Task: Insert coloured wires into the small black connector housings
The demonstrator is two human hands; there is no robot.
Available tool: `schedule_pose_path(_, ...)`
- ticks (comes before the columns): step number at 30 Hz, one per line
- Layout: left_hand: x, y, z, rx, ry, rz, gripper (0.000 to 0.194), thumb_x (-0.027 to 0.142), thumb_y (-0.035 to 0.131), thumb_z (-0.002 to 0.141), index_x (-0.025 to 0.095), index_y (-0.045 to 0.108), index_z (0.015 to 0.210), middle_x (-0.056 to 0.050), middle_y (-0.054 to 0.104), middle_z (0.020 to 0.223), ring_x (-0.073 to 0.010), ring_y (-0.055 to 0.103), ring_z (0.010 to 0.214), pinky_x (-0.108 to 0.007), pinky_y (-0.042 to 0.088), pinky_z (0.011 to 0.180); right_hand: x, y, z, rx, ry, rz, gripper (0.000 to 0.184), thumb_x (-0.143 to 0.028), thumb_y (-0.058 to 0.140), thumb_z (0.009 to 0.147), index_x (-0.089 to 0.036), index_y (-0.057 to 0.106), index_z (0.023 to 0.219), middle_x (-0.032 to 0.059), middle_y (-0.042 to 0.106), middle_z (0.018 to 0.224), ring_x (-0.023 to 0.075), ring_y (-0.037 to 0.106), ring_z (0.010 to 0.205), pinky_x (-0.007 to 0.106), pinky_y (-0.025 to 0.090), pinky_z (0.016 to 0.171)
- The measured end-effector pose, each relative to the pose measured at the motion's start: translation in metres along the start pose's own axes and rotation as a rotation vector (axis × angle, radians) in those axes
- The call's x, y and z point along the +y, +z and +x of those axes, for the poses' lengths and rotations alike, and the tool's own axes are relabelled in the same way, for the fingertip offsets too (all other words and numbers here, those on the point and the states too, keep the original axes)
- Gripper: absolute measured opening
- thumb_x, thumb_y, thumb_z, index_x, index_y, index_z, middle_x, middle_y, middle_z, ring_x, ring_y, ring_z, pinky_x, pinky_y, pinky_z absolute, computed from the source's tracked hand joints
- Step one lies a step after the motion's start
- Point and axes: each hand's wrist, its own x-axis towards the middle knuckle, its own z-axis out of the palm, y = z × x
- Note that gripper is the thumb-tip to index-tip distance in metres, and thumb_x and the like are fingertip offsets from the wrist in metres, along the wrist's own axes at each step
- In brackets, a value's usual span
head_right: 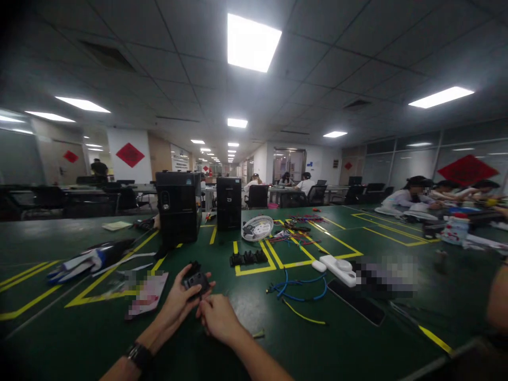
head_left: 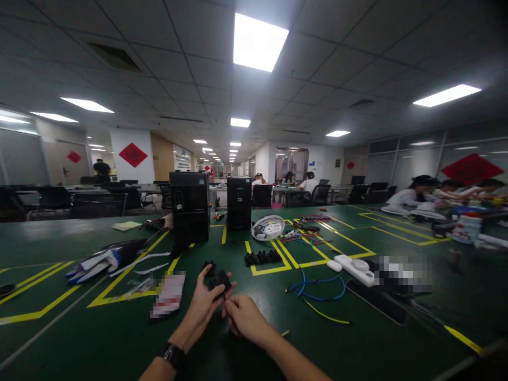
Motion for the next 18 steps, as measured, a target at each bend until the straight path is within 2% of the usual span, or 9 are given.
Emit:
schedule_pose_path(3,0.011,-0.002,0.002,-0.013,-0.076,-0.059,0.051,0.029,0.067,0.077,0.027,0.042,0.121,-0.007,0.067,0.092,-0.0232,0.069,0.080,-0.043,0.054,0.075,-0.001,0.002,-0.007,-0.013,-0.005,0.030,0.025,-0.025,0.038,0.088,-0.016,0.055,0.072,-0.0063,0.042,0.051,0.0070,0.039,0.037,0.018,0.028,0.040)
schedule_pose_path(4,0.014,-0.001,0.003,0.009,-0.078,-0.097,0.040,0.037,0.061,0.081,0.024,0.047,0.117,-0.006,0.067,0.085,-0.0227,0.069,0.076,-0.043,0.054,0.073,-0.002,0.002,-0.010,-0.013,-0.019,0.021,0.025,-0.025,0.039,0.088,-0.016,0.056,0.072,-0.0064,0.042,0.051,0.0066,0.039,0.038,0.018,0.028,0.041)
schedule_pose_path(6,0.015,0.004,0.006,0.046,-0.070,-0.163,0.032,0.044,0.049,0.086,0.018,0.055,0.104,-0.004,0.062,0.071,-0.0203,0.066,0.065,-0.042,0.054,0.071,-0.004,0.002,-0.011,-0.023,-0.053,-0.001,0.024,-0.024,0.040,0.088,-0.015,0.056,0.073,-0.0061,0.044,0.052,0.0061,0.039,0.041,0.017,0.028,0.042)
schedule_pose_path(8,0.012,0.010,0.010,0.069,-0.068,-0.214,0.029,0.041,0.045,0.087,0.015,0.057,0.087,-0.002,0.058,0.064,-0.0176,0.063,0.059,-0.040,0.054,0.070,-0.006,0.003,-0.010,-0.029,-0.079,-0.006,0.022,-0.024,0.041,0.088,-0.015,0.057,0.076,-0.0054,0.046,0.054,0.0061,0.041,0.043,0.017,0.028,0.043)
schedule_pose_path(11,0.006,0.019,0.012,0.089,-0.050,-0.221,0.020,0.030,0.049,0.081,0.015,0.054,0.070,-0.001,0.053,0.059,-0.0146,0.057,0.054,-0.036,0.053,0.067,-0.010,0.005,-0.008,-0.013,-0.035,0.075,0.022,-0.027,0.039,0.089,-0.016,0.054,0.077,-0.0067,0.044,0.050,0.0061,0.038,0.038,0.017,0.026,0.041)
schedule_pose_path(15,0.007,0.026,0.010,0.074,-0.022,-0.208,0.013,0.025,0.051,0.075,0.015,0.053,0.066,0.000,0.051,0.055,-0.0144,0.054,0.051,-0.034,0.051,0.062,-0.018,0.003,-0.011,-0.043,0.036,0.295,0.024,-0.033,0.037,0.089,-0.019,0.047,0.073,-0.0107,0.033,0.040,0.0065,0.027,0.029,0.018,0.022,0.035)
schedule_pose_path(18,0.013,0.025,0.010,0.067,-0.031,-0.240,0.013,0.025,0.049,0.074,0.016,0.052,0.066,-0.001,0.051,0.055,-0.0151,0.054,0.051,-0.034,0.051,0.060,-0.022,0.005,-0.012,-0.020,0.017,0.315,0.025,-0.034,0.039,0.089,-0.019,0.045,0.070,-0.0110,0.033,0.039,0.0057,0.026,0.029,0.018,0.022,0.035)
